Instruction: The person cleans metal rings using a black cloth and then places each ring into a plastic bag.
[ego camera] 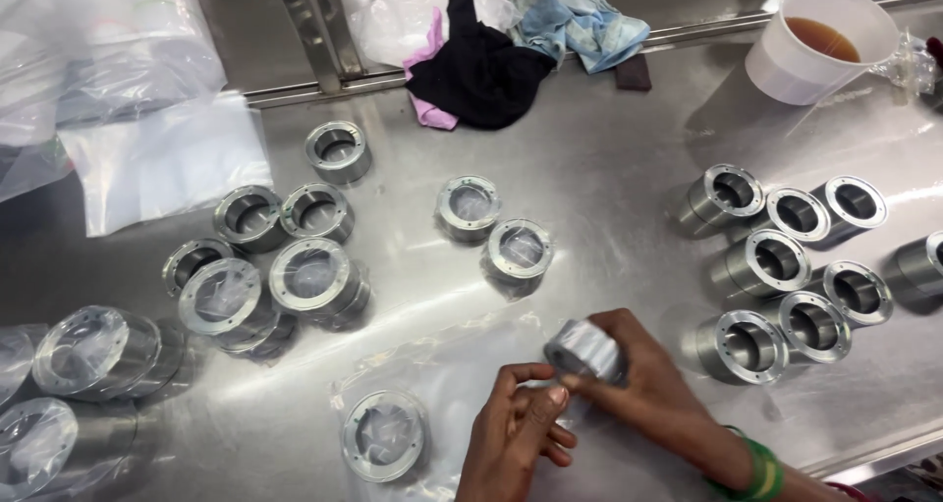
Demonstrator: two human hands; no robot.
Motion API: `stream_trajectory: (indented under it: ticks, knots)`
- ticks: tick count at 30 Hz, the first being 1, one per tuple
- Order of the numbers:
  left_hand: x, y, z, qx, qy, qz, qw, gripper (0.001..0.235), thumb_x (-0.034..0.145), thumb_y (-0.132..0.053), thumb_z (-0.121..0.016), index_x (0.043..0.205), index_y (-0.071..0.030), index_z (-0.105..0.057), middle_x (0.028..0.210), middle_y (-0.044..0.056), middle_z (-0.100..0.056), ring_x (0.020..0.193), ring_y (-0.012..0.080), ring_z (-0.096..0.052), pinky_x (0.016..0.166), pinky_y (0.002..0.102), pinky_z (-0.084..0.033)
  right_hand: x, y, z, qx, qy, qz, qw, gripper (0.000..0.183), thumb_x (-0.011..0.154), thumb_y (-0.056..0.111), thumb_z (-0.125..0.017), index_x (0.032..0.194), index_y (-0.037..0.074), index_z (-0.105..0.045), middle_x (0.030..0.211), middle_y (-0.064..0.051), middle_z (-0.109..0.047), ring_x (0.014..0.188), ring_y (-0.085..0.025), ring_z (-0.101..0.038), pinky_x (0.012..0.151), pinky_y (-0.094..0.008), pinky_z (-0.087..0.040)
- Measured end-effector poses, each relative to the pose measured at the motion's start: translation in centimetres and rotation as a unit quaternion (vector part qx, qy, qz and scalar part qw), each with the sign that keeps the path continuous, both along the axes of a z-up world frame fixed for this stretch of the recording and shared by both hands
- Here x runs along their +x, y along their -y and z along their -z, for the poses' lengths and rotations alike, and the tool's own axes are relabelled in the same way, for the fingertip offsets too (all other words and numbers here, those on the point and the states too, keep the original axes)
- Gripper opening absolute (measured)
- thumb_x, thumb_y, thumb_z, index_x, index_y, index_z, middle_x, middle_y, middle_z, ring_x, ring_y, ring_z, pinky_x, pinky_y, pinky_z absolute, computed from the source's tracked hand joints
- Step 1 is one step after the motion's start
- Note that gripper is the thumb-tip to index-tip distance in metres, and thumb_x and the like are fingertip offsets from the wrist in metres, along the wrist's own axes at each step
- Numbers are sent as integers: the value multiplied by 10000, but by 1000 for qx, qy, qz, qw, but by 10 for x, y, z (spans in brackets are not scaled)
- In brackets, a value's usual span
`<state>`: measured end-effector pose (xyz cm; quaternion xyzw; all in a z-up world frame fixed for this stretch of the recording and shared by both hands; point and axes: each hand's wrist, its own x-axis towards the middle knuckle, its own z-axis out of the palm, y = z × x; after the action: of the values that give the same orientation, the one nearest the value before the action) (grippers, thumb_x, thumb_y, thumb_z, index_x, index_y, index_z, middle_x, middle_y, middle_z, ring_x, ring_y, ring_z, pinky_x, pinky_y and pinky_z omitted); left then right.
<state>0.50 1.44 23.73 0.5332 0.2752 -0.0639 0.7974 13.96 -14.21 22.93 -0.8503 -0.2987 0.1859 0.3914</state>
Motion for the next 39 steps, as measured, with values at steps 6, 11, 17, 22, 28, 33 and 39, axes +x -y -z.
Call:
stream_trajectory:
  ticks: [6, 11, 17, 22, 28, 33, 39]
  knots:
    - [-23, 1, 17, 385, 60, 19, 921, 516, 807, -304, -805, 1239, -86, -625, 931, 74, -727, 789, 222, -686, 677, 369, -558, 52, 11, -3, 89, -93, 94, 987, 602, 839, 289, -745, 1368, 76, -553, 1121, -210, -658, 1018, -295, -682, 875, -380, -601]
    - [-1, 16, 14, 552, 100, 202, 803, 802, 785, -268, -838, 1408, 61, -455, 1132, 265, -560, 989, 362, -586, 655, 419, -592, 98, -35, -19, 82, 117, 5, 990, 352, 999, 220, -629, 1274, 5, -588, 1061, -134, -627, 958, -197, -627, 801, -299, -557]
    - [13, 10, 33, 474, -151, 279, 821, 522, 899, -34, -608, 1391, 2, -434, 1270, 241, -534, 1091, 373, -612, 823, 440, -606, 113, -34, -33, 48, -20, 62, 997, 452, 1008, 383, -577, 1336, 74, -541, 1042, -141, -628, 934, -230, -614, 799, -358, -523]
    - [-24, -28, 67, 386, -59, 133, 911, 117, 879, -211, -722, 970, -143, -750, 884, 72, -802, 808, 178, -782, 791, 350, -607, 105, 49, -51, -308, 78, -17, 948, 712, 913, 609, -567, 1498, 222, -443, 1105, -146, -655, 1005, -260, -611, 893, -436, -565]
    - [-15, -18, 33, 274, -134, 79, 949, 315, 780, -274, -859, 806, -38, -653, 641, 85, -728, 601, 172, -722, 606, 314, -576, 35, 63, -34, -498, 120, 20, 858, 968, 750, 720, -776, 1566, 347, -411, 1566, -223, -318, 1321, -464, -380, 942, -554, -510]
    - [-5, -14, 20, 318, -145, 60, 935, 323, 823, -290, -841, 964, -121, -605, 612, 70, -703, 560, 159, -700, 580, 311, -533, 2, 58, -7, -319, 49, 65, 944, 871, 629, 634, -879, 1413, 437, -557, 1433, -94, -532, 1331, -341, -477, 1055, -496, -524]
    - [-21, -15, 27, 283, -92, 11, 955, 158, 928, -290, -654, 947, -138, -690, 589, 51, -716, 491, 160, -720, 497, 335, -561, -6, 7, -2, 61, -223, -114, 966, 1004, 720, 529, -916, 1530, 176, -439, 1299, -261, -593, 1235, -398, -592, 981, -550, -475]
